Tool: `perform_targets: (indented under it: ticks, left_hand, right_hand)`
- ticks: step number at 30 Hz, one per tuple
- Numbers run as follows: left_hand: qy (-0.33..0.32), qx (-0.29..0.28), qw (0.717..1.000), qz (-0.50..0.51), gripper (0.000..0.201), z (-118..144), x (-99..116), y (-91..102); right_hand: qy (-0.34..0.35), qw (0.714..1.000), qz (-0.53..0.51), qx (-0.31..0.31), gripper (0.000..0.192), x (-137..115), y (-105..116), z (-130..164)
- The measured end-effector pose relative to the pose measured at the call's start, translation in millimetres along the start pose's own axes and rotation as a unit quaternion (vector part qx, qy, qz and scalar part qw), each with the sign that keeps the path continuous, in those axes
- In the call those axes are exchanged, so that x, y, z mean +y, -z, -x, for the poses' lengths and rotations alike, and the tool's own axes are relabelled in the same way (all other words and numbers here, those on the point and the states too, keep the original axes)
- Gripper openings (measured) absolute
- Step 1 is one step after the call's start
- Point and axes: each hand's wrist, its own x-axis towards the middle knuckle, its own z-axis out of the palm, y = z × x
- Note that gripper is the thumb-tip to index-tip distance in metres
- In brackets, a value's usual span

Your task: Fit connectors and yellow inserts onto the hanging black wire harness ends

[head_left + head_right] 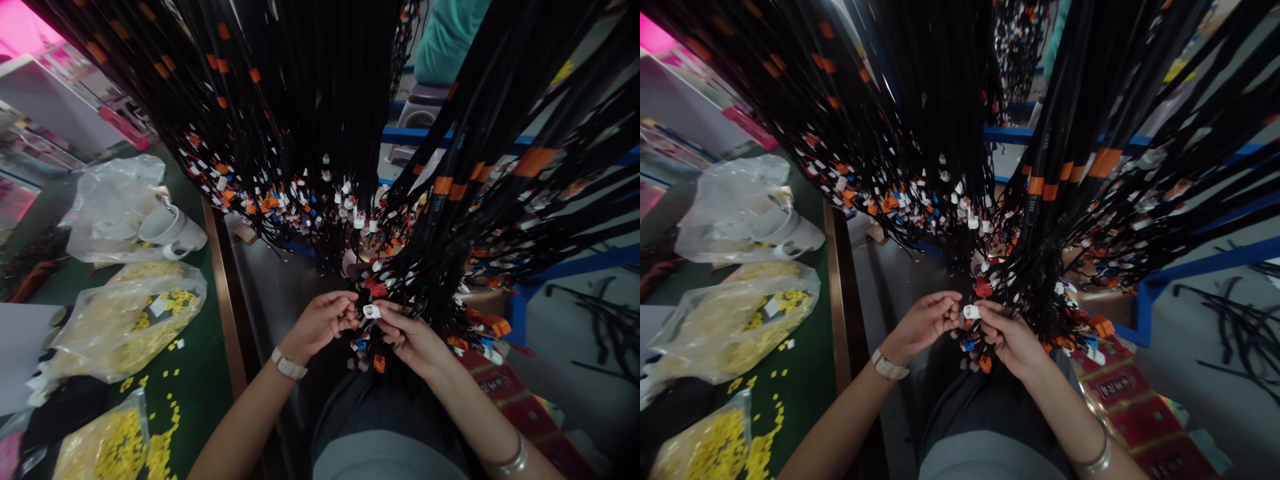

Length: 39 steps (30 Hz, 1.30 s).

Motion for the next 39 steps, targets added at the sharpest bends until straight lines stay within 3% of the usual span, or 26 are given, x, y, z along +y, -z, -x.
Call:
perform_targets:
  ticks: [6, 14, 26, 39]
  left_hand:
    - [0.011, 0.016, 0.999, -0.034, 0.025, 0, -2, 1.3]
    - [-0.004, -0.011, 0.999, -0.043, 0.027, 4, -1, -2.3]
    - [-0.033, 0.030, 0.993, -0.108, 0.019, 5, -4, -11.6]
    - [-0.141, 0.087, 0.934, -0.317, 0.015, 7, -3, -18.8]
  right_hand:
    - [0.002, 1.000, -0.005, 0.005, 0.032, 1, 1, -2]
    - [0.007, 1.000, 0.001, 0.004, 0.029, 2, 3, -5]
    - [0.020, 0.999, 0.028, -0.005, 0.028, 3, 6, -9]
    - [0.024, 0.999, 0.039, -0.003, 0.027, 2, 4, -8]
